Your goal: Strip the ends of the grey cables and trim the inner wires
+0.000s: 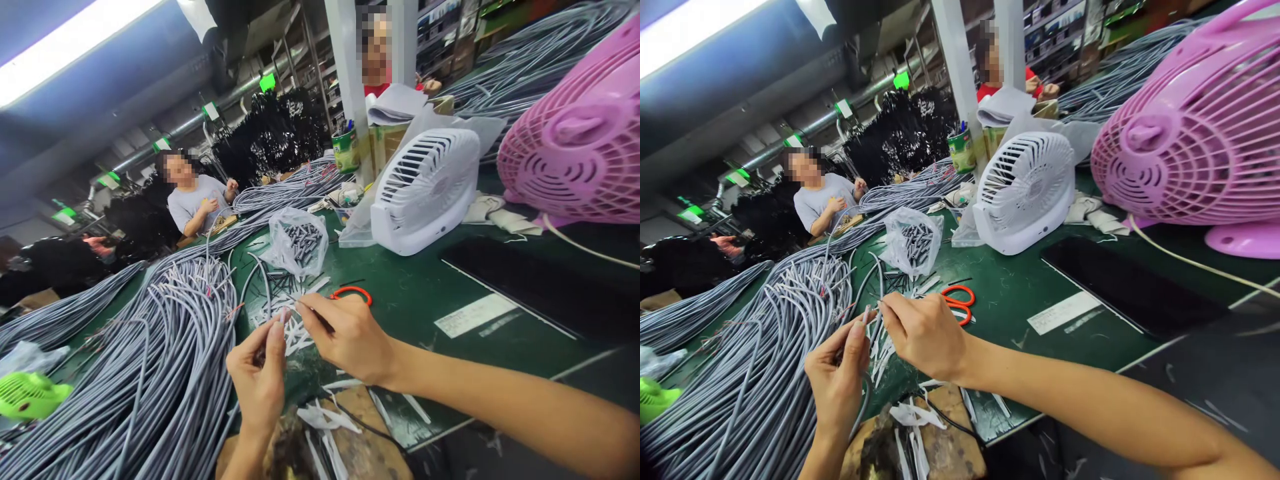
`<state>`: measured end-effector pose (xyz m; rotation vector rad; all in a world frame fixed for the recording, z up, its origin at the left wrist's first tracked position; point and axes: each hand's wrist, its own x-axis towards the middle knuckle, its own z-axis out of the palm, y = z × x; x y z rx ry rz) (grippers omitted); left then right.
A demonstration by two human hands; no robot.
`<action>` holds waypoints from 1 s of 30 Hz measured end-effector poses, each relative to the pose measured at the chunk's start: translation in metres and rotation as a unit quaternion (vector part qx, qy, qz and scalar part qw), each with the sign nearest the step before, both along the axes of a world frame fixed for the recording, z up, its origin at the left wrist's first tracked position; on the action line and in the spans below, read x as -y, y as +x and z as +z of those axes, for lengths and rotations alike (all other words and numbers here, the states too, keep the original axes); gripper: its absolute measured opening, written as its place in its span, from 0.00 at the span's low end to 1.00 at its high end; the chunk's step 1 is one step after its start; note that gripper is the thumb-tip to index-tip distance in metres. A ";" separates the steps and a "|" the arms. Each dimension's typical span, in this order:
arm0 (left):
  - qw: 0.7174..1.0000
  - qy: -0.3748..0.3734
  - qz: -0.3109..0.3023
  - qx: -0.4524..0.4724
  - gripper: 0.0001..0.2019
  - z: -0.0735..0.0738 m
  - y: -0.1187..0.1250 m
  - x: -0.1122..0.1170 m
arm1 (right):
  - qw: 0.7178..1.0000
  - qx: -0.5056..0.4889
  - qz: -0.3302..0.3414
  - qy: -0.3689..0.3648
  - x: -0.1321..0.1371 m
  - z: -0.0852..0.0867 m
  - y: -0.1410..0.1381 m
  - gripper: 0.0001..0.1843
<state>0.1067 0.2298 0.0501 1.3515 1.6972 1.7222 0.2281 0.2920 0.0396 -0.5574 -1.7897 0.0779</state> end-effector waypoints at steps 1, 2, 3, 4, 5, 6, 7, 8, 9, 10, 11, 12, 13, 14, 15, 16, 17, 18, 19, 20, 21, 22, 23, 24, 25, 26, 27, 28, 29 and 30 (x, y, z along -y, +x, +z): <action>1.000 0.003 0.002 0.017 0.17 0.001 0.000 -0.001 | 1.000 -0.002 0.008 0.008 0.000 0.000 0.001 0.13; 0.999 0.008 0.002 0.032 0.17 0.003 -0.001 -0.001 | 1.000 -0.005 0.018 0.017 0.000 0.001 0.001 0.12; 0.999 0.011 0.001 0.043 0.17 0.004 -0.001 -0.002 | 0.999 -0.008 0.029 0.024 0.001 0.001 0.002 0.12; 0.999 0.012 -0.002 0.050 0.17 0.004 -0.001 -0.002 | 0.999 -0.010 0.040 0.029 0.002 0.001 0.002 0.11; 0.998 0.011 -0.006 0.054 0.17 0.004 -0.001 -0.002 | 0.998 -0.010 0.048 0.031 0.002 0.001 0.002 0.11; 0.998 0.008 -0.009 0.055 0.17 0.004 -0.001 -0.001 | 0.998 -0.011 0.051 0.031 0.003 0.001 0.001 0.11; 0.998 0.005 -0.011 0.054 0.17 0.004 -0.001 -0.001 | 0.998 -0.010 0.053 0.030 0.003 0.001 0.001 0.11; 0.999 0.003 -0.012 0.052 0.17 0.003 -0.001 -0.001 | 0.998 -0.010 0.054 0.030 0.003 0.001 0.001 0.11; 0.999 0.002 -0.012 0.050 0.17 0.003 -0.001 0.000 | 0.998 -0.008 0.053 0.030 0.003 0.001 0.001 0.11; 0.999 0.002 -0.010 0.047 0.16 0.002 -0.001 0.000 | 0.998 -0.004 0.053 0.030 0.003 0.001 0.001 0.12; 0.999 0.004 -0.009 0.045 0.16 0.002 -0.001 0.000 | 0.998 0.001 0.053 0.030 0.003 0.001 0.001 0.12; 0.999 0.004 -0.010 0.045 0.16 0.002 -0.001 0.000 | 0.998 0.005 0.052 0.030 0.003 0.001 0.002 0.12; 0.999 0.005 -0.011 0.045 0.16 0.002 -0.001 0.000 | 0.998 0.009 0.051 0.031 0.003 0.001 0.002 0.12; 0.999 0.006 -0.013 0.044 0.16 0.002 -0.002 0.000 | 0.998 0.011 0.048 0.032 0.003 0.001 0.002 0.12; 0.999 0.007 -0.014 0.039 0.16 0.002 -0.002 0.000 | 0.998 0.014 0.044 0.035 0.003 0.001 0.003 0.13; 0.999 0.008 -0.011 0.029 0.16 0.002 -0.002 0.000 | 0.998 0.018 0.038 0.038 0.004 0.001 0.003 0.13; 1.000 0.013 -0.005 0.012 0.15 0.002 -0.002 0.000 | 0.998 0.022 0.030 0.042 0.005 0.001 0.002 0.14; 1.000 0.018 0.006 -0.013 0.15 0.002 -0.002 0.001 | 0.998 0.027 0.021 0.048 0.005 0.001 0.002 0.14; 0.998 0.027 0.019 -0.044 0.14 0.002 -0.002 0.001 | 0.998 0.033 0.012 0.055 0.006 0.001 0.002 0.15; 0.996 0.036 0.033 -0.078 0.13 0.002 -0.001 0.002 | 0.997 0.041 0.005 0.061 0.006 0.000 0.002 0.15; 0.992 0.044 0.040 -0.114 0.11 0.001 0.000 0.002 | 0.997 0.048 -0.003 0.068 0.005 0.000 0.002 0.15; 0.987 0.049 0.035 -0.149 0.10 0.001 0.002 0.003 | 0.996 0.053 -0.013 0.074 0.003 0.000 0.003 0.15; 0.982 0.050 0.018 -0.182 0.09 0.000 0.004 0.003 | 0.995 0.055 -0.026 0.077 0.000 0.001 0.004 0.16; 0.977 0.046 -0.008 -0.210 0.08 0.000 0.006 0.003 | 0.995 0.051 -0.045 0.074 -0.003 0.002 0.005 0.15; 0.972 0.039 -0.037 -0.229 0.08 0.000 0.008 0.003 | 0.995 0.039 -0.065 0.067 -0.007 0.003 0.007 0.15; 0.970 0.028 -0.058 -0.235 0.07 0.001 0.009 0.002 | 0.995 0.022 -0.080 0.057 -0.011 0.006 0.010 0.14; 0.971 0.013 -0.068 -0.227 0.07 0.002 0.009 0.002 | 0.996 0.004 -0.080 0.043 -0.014 0.008 0.012 0.13; 0.977 -0.001 -0.064 -0.203 0.08 0.004 0.008 0.001 | 0.997 -0.007 -0.066 0.030 -0.017 0.011 0.014 0.12; 0.985 -0.014 -0.050 -0.166 0.09 0.005 0.006 0.001 | 0.999 -0.010 -0.040 0.021 -0.019 0.014 0.016 0.12; 0.992 -0.025 -0.034 -0.122 0.11 0.007 0.003 0.000 | 1.000 -0.003 -0.012 0.018 -0.020 0.016 0.017 0.12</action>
